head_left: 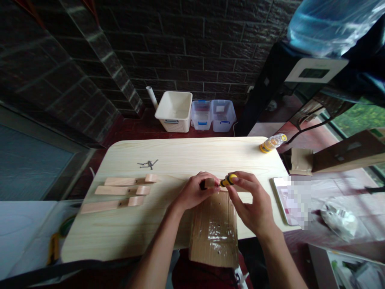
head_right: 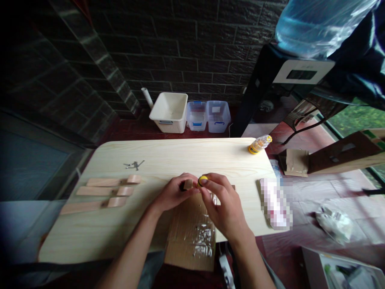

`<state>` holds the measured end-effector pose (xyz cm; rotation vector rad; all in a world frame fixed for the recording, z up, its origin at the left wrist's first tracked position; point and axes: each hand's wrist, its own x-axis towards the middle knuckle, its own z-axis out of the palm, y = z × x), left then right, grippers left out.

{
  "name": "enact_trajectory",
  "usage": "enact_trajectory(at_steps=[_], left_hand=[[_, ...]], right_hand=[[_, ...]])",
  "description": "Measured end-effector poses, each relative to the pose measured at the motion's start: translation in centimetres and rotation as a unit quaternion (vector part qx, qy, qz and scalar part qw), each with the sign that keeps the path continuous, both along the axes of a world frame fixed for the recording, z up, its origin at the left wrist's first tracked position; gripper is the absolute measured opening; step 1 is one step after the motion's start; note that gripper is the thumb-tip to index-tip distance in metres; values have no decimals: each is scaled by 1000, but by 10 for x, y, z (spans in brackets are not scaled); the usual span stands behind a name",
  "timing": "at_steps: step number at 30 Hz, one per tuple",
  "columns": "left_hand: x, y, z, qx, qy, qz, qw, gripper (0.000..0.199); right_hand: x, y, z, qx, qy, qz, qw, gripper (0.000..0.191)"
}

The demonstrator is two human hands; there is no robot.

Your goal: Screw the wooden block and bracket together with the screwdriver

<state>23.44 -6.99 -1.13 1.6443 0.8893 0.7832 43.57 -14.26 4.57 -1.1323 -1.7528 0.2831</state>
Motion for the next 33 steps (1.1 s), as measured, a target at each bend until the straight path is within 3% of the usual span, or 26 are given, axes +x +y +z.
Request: enact_trajectory(at_steps=[7,13,19,28,33], left_hand=[[0,0,-2,0,4,1,1000,17],[1,-1,1,-1,3,3,1000,18],[1,-1,-1,2,8,1,1000,15],[0,-1,-1,-5,-5,5,1000,21],[0,0,-1,-5,2,1,1000,18]], right_hand=[[0,-4,7,-37,3,21,999,38],[2,-2,5,-5,-8,2,1000,36],[3,-7,7,-43,6,33,999,39],[4,-5,8,-11,-13,-5,1000,32],[5,-9,13,-37,-1,30,999,34]])
